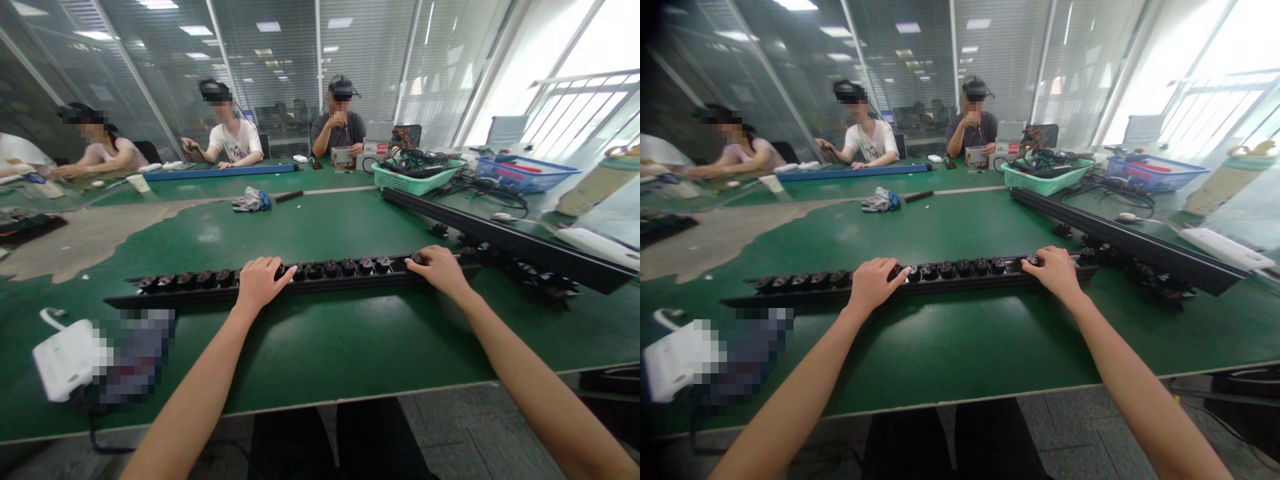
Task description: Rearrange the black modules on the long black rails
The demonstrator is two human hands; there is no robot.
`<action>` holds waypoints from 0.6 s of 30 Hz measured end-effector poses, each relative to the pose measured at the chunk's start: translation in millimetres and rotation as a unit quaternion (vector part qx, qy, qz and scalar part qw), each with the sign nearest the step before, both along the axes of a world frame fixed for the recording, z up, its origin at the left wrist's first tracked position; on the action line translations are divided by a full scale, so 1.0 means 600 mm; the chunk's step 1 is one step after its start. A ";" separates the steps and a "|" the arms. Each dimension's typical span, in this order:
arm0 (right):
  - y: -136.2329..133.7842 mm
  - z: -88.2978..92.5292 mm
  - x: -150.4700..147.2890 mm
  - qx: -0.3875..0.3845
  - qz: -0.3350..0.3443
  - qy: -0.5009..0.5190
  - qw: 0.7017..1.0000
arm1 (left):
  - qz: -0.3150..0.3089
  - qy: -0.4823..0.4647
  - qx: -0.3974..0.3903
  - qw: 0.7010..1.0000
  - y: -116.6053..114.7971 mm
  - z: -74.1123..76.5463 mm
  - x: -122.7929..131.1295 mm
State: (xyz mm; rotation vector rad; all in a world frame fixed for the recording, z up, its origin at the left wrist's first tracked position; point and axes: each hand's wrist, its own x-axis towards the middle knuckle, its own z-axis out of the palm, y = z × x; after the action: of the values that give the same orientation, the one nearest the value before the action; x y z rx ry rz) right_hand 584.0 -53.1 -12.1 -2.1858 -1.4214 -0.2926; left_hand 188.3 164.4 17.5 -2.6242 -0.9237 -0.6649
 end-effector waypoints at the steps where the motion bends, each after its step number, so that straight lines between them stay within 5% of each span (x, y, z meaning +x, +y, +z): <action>1: 0.000 0.000 0.000 0.001 0.000 0.000 1.000 | -0.001 -0.001 -0.001 1.000 0.000 0.000 0.000; 18: -0.003 -0.004 0.013 0.000 -0.012 0.032 0.999 | 0.002 0.001 0.002 1.000 0.002 -0.003 0.001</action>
State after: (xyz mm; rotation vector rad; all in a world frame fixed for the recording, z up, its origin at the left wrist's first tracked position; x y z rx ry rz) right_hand 591.6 -54.7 -14.8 -2.1929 -1.3610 -0.2288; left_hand 188.9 165.5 15.9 -2.6185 -0.9250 -0.6619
